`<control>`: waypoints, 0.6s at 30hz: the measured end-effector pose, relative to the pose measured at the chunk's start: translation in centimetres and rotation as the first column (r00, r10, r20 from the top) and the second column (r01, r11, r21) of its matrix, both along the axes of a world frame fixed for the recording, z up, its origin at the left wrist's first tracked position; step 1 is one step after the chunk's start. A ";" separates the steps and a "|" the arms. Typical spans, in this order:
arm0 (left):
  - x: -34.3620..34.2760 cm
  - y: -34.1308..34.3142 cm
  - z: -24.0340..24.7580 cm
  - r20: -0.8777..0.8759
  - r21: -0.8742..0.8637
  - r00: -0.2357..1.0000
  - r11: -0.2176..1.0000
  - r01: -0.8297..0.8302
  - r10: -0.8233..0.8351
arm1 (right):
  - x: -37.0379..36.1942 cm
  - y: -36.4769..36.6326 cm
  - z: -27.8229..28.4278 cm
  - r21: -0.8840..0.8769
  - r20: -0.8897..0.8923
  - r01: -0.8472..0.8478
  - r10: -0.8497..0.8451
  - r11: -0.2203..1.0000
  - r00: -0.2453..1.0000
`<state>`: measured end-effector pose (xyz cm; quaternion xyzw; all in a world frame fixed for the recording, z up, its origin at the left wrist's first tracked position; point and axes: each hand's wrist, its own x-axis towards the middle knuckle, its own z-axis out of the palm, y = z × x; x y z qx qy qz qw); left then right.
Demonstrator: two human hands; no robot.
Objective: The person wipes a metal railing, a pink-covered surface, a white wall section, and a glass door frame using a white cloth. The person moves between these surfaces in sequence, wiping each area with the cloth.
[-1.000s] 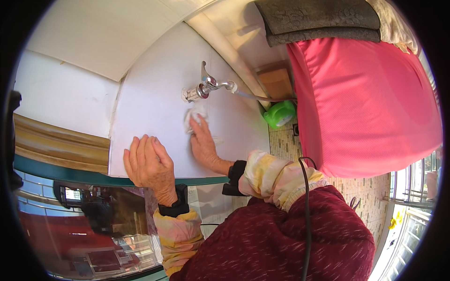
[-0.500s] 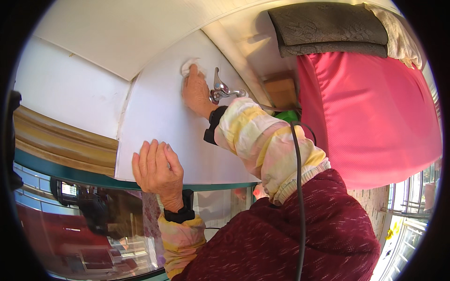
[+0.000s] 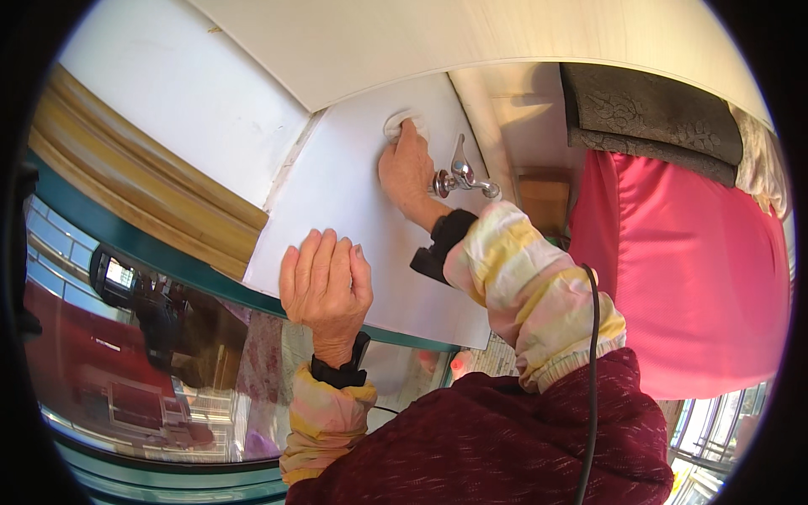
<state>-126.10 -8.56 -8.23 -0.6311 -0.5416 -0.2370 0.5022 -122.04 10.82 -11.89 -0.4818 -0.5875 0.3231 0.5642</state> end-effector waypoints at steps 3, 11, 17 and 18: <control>-0.4 -0.6 -0.1 0.008 0.009 0.994 0.994 0.110 -0.110 | 0.3 -4.8 0.9 0.427 -0.201 -0.040 0.138 0.903 0.970; -0.6 -0.7 -0.2 0.013 0.082 0.982 0.979 0.184 -0.186 | 3.0 -9.7 -0.9 0.655 0.058 -0.318 0.374 0.686 0.926; -0.4 -0.8 -0.1 0.022 0.026 0.980 0.980 0.195 -0.196 | 0.8 1.2 0.4 0.009 0.100 -0.081 0.080 0.997 0.992; -0.4 -0.9 0.0 0.023 0.028 0.983 0.983 0.179 -0.180 | 1.2 3.3 0.6 -0.186 0.107 -0.124 0.146 0.975 0.984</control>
